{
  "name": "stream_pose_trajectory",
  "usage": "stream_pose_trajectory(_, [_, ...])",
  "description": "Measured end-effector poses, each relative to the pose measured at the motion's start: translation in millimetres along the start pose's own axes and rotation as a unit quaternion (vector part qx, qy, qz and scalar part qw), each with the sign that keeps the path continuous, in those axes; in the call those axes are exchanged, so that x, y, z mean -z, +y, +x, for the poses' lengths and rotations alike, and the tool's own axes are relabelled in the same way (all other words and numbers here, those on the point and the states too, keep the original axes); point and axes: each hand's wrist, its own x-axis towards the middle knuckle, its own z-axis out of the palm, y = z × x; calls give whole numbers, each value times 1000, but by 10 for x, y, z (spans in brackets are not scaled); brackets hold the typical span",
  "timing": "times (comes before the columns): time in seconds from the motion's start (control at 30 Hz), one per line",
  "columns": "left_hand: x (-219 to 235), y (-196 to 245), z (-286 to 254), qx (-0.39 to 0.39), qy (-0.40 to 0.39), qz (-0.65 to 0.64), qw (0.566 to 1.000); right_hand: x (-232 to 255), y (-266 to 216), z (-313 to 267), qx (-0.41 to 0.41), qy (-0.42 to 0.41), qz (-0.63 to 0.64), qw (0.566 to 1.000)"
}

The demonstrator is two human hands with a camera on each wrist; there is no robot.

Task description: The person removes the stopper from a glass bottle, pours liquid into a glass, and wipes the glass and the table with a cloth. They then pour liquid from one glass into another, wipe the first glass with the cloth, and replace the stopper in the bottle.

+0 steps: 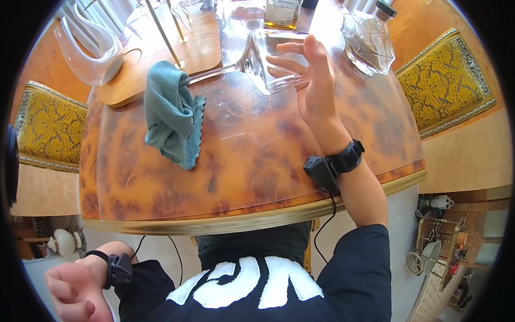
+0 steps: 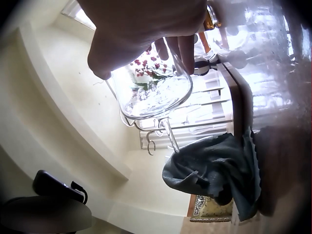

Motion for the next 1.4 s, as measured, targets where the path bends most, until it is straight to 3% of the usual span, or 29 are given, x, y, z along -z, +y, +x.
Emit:
stream_pose_trajectory(0.13, [-39, 13, -15, -3, -1, 11, 1000, -20, -9, -5, 7, -2, -4, 1000])
stream_pose_trajectory(0.3, [-57, 51, 60, 66, -48, -32, 996, -9, -19, -2, 10, 3, -15, 1000])
stream_pose_trajectory(0.53, [-66, -15, 35, 17, -11, -74, 997, -23, -13, 10, 13, -7, -4, 1000])
stream_pose_trajectory(0.73, [-69, 67, 105, 113, -35, -106, 987, 0, -30, -7, 5, -9, -20, 1000])
stream_pose_trajectory(0.8, [-77, -43, 98, 22, -4, -97, 995, -4, -19, -4, 6, -14, -10, 1000])
stream_pose_trajectory(0.9, [-104, -65, 40, 8, 15, -108, 994, 25, -13, 0, -3, -17, -46, 999])
stream_pose_trajectory(1.13, [-97, -40, 75, 14, 20, -104, 994, -24, -42, -1, 3, -5, -21, 1000])
stream_pose_trajectory(1.2, [-112, -7, 86, 52, 23, -154, 986, -5, -34, -4, 3, -5, -24, 1000])
stream_pose_trajectory(1.3, [-114, 25, 117, 70, 21, -131, 989, 30, -24, -16, -10, -9, -46, 999])
stream_pose_trajectory(1.4, [-113, -39, 93, 34, 13, -102, 994, 33, -25, -5, -6, -15, -36, 999])
